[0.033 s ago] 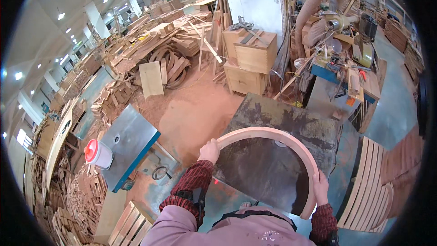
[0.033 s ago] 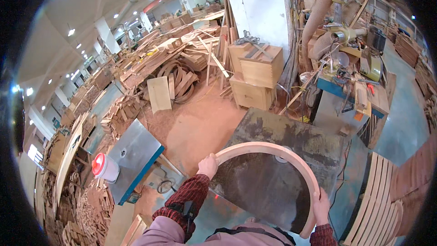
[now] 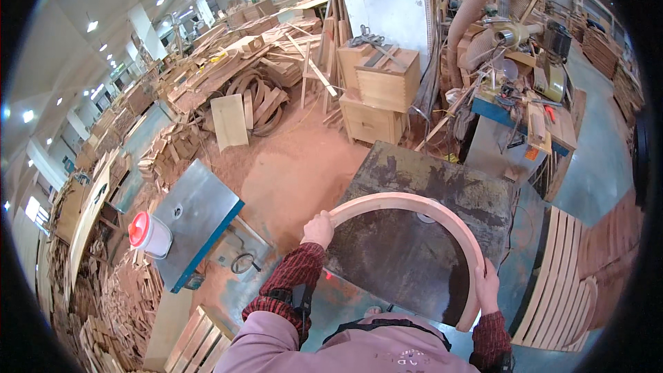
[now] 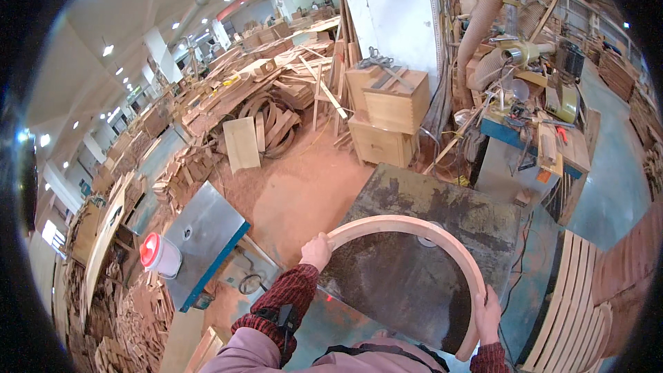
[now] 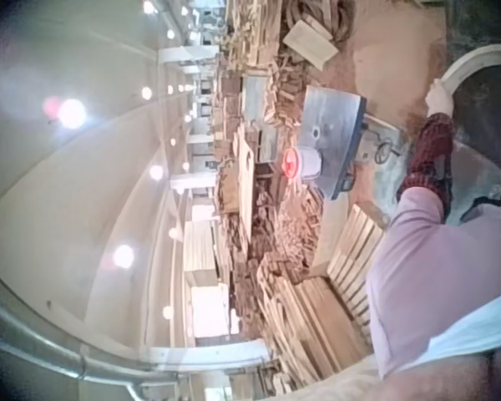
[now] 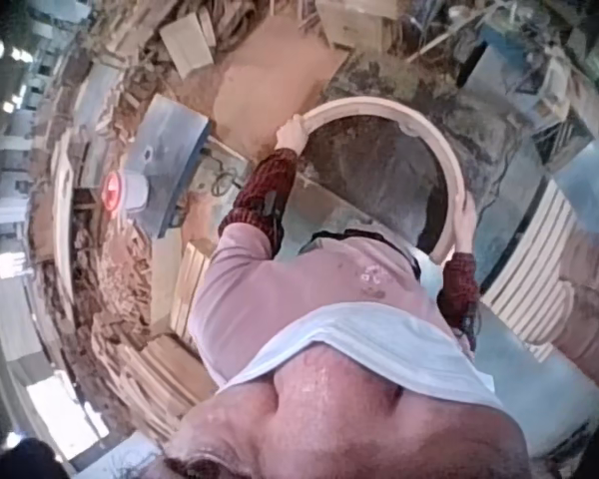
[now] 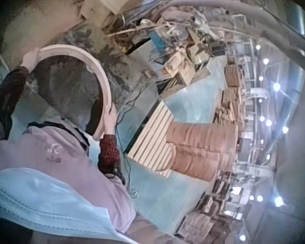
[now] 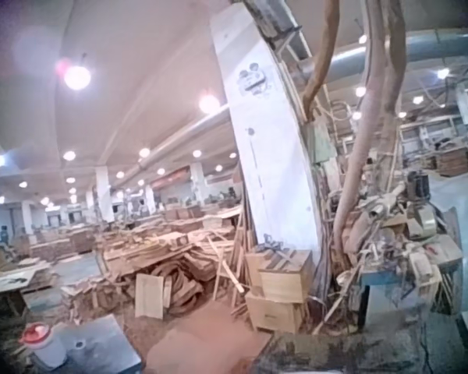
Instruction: Using a vertical spindle sander to smooth the edges of curved wooden furniture components.
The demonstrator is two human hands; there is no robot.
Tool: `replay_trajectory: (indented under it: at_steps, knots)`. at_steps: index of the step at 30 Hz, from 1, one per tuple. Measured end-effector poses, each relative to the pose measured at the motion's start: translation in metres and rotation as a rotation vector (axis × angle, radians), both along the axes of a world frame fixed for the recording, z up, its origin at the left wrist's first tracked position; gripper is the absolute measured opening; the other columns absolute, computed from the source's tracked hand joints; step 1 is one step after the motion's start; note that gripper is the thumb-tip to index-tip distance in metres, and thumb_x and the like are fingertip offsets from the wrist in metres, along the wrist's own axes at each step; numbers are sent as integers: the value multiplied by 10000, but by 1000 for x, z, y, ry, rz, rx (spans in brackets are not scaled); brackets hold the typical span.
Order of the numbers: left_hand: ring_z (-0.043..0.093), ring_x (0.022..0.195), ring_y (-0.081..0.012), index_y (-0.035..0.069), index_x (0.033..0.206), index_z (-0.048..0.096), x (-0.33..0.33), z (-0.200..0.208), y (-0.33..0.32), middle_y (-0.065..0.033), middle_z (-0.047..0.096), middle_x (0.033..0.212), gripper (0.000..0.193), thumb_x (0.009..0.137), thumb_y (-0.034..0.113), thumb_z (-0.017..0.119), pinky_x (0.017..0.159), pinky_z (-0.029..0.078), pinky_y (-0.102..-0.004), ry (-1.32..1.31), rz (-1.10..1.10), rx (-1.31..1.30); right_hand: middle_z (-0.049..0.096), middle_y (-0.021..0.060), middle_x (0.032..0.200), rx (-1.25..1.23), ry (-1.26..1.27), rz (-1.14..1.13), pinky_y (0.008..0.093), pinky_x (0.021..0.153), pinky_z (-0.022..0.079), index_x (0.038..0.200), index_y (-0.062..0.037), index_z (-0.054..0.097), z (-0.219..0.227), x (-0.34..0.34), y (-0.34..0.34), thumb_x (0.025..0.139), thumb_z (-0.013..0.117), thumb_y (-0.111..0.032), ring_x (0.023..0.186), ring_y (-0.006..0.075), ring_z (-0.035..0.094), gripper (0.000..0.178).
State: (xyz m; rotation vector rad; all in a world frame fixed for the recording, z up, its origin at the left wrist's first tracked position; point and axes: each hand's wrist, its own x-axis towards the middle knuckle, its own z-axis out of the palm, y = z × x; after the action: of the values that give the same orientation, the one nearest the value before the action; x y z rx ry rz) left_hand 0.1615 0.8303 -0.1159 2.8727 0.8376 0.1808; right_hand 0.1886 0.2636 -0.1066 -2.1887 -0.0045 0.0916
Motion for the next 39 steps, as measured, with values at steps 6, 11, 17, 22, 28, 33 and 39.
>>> replay_trajectory:
  at_steps: [6, 11, 17, 22, 28, 33, 39]
  knots:
    - [761, 948, -405, 52, 1022, 672, 17, 10, -4, -200, 768, 1012, 416, 929, 449, 750, 818, 602, -552, 56, -25, -5, 562, 264, 1523, 47, -50, -150, 396, 1155, 432, 1572, 69, 427, -11, -104, -2, 1042, 523, -91, 1406, 361, 562, 561]
    - [754, 953, -421, 44, 1029, 668, 45, 6, -3, -207, 766, 994, 393, 994, 436, 666, 826, 601, -552, -9, -182, 5, 438, 242, 1648, 39, -33, -247, 364, 1222, 356, 1628, 51, 351, -4, -126, 15, 1068, 445, -40, 1513, 324, 456, 576]
    - [770, 904, -407, 46, 1040, 677, 43, 12, -10, -211, 771, 968, 384, 1028, 426, 621, 812, 607, -548, 98, -146, -41, 498, 233, 1608, -19, 2, -250, 358, 1201, 370, 1621, 43, 378, -3, -107, 11, 1074, 421, -17, 1482, 324, 495, 552]
    - [767, 894, -414, 41, 1009, 665, 21, 14, -6, -213, 774, 945, 425, 1031, 462, 618, 801, 602, -558, 132, -105, -40, 595, 284, 1496, -119, -88, -226, 394, 1127, 453, 1590, 55, 409, -15, -77, 2, 1056, 442, -13, 1377, 372, 604, 540]
    - [765, 826, -423, 37, 961, 656, -7, 12, 1, -219, 766, 865, 451, 1037, 479, 610, 749, 602, -549, 81, -63, -26, 605, 286, 1477, -98, -64, -158, 390, 1123, 460, 1569, 63, 444, -8, -46, 5, 1015, 477, 35, 1368, 379, 608, 555]
    - [768, 804, -411, 40, 946, 653, -26, 4, 12, -219, 759, 821, 477, 1030, 508, 621, 707, 598, -537, 79, -4, 3, 607, 280, 1478, -68, -49, -124, 390, 1117, 468, 1567, 45, 456, -5, -23, 15, 1031, 485, 5, 1359, 380, 616, 539]
    - [775, 781, -384, 57, 937, 659, -45, 10, 13, -196, 763, 817, 428, 1031, 473, 618, 691, 610, -521, 151, 53, 24, 619, 266, 1465, -162, -35, -26, 422, 1137, 458, 1571, 27, 456, 2, 3, 23, 1040, 497, -34, 1356, 386, 613, 536]
